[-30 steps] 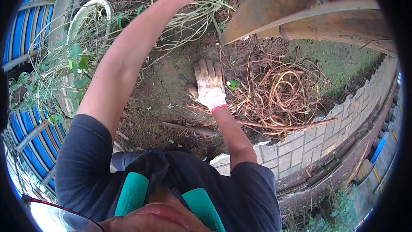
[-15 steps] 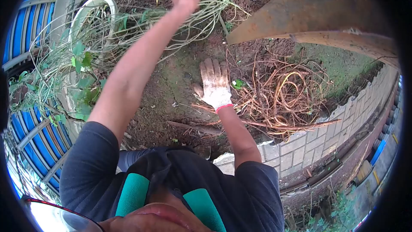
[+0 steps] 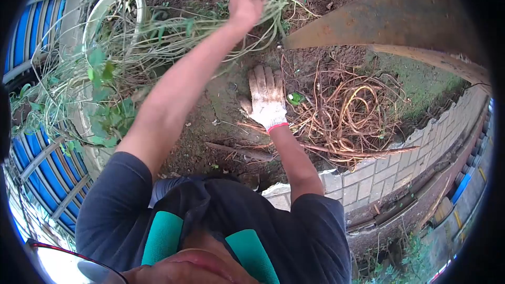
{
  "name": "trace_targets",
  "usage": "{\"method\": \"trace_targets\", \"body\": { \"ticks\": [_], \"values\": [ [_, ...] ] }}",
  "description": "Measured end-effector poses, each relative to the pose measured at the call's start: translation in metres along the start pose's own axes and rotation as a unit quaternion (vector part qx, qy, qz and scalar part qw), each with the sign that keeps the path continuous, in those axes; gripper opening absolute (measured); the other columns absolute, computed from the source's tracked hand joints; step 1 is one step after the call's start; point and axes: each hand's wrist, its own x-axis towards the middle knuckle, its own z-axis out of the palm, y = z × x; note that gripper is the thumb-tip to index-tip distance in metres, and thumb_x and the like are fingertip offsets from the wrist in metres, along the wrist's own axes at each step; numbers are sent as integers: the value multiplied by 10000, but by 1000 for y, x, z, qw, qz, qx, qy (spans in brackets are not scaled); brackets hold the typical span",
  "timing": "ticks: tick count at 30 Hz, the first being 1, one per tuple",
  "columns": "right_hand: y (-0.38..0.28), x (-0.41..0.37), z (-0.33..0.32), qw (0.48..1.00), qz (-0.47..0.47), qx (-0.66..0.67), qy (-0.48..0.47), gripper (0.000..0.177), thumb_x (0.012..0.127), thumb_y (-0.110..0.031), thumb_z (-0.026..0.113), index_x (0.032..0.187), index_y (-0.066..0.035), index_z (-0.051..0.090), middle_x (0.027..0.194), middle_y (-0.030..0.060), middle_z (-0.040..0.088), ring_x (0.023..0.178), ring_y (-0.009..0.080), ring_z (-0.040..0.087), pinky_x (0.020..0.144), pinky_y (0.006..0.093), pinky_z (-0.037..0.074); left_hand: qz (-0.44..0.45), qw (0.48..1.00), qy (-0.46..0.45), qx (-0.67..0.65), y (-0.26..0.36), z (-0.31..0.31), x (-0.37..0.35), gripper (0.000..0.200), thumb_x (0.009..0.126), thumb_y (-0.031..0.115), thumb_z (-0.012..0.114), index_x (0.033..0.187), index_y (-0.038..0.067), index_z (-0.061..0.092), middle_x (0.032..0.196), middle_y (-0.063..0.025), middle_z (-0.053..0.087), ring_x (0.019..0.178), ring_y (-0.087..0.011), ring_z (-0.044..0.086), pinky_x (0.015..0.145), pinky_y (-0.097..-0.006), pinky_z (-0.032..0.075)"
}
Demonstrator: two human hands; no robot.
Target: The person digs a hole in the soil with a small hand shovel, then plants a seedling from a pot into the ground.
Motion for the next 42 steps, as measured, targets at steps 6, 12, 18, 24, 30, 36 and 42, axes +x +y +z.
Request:
{"method": "trace_targets", "body": {
  "ticks": [6, 12, 18, 24, 30, 36, 42],
  "values": [
    [0, 1, -5, 1000, 5, 16, 5, 781, 627, -391, 742, 1259, 7, 514, 1314, 198, 457, 1228, 389, 435, 1060, 586, 309, 504, 848, 135, 93, 17, 11, 63, 151, 809, 160, 681, 894, 41, 723, 896, -160, 697, 909, -333, 670, 855, -434, 533],
    [4, 4, -3, 1000, -3, 31, 1, 803, 614, -387, 750, 1261, 25, 511, 1309, 202, 457, 1228, 389, 431, 1056, 586, 305, 382, 843, -51, 376, -13, 34, 146, 294, 790, 321, 709, 910, 52, 709, 908, -191, 681, 893, -373, 653, 841, -444, 517],
    [2, 6, -5, 1000, 0, 25, -8, 788, 616, -378, 740, 1251, 32, 516, 1307, 204, 458, 1216, 391, 435, 1055, 588, 304, 391, 826, -103, 393, -6, 28, 135, 218, 783, 243, 698, 856, 38, 705, 892, -171, 695, 891, -353, 662, 809, -437, 528],
    [4, 4, -2, 1000, -3, 19, 4, 770, 620, -403, 736, 1229, 15, 515, 1270, 200, 463, 1198, 393, 439, 1058, 598, 302, 356, 837, -91, 406, -6, 39, 147, 211, 792, 248, 685, 832, 44, 724, 910, -161, 707, 935, -309, 667, 895, -406, 503],
    [4, 1, -1, 1000, 7, 13, -12, 798, 654, -417, 724, 1285, 12, 491, 1309, 196, 462, 1229, 407, 425, 1083, 603, 280, 277, 898, -161, 300, 22, 4, 136, 218, 793, 253, 672, 859, 51, 718, 917, -159, 698, 978, -297, 651, 911, -401, 503],
    [2, 3, -8, 999, 13, 4, -31, 809, 650, -414, 724, 1296, 10, 486, 1339, 196, 444, 1241, 398, 418, 1077, 590, 291, 314, 850, -211, 366, 18, 8, 143, 233, 834, 241, 624, 955, 53, 691, 1007, -159, 674, 1017, -303, 631, 890, -409, 508],
    [3, 2, 0, 1000, 9, 7, -16, 782, 647, -405, 722, 1275, 5, 503, 1325, 192, 439, 1234, 375, 419, 1055, 579, 303, 372, 795, -158, 452, 6, 22, 135, 217, 819, 213, 628, 949, 72, 729, 1049, -129, 702, 1074, -307, 633, 924, -407, 525]
  ]
}}
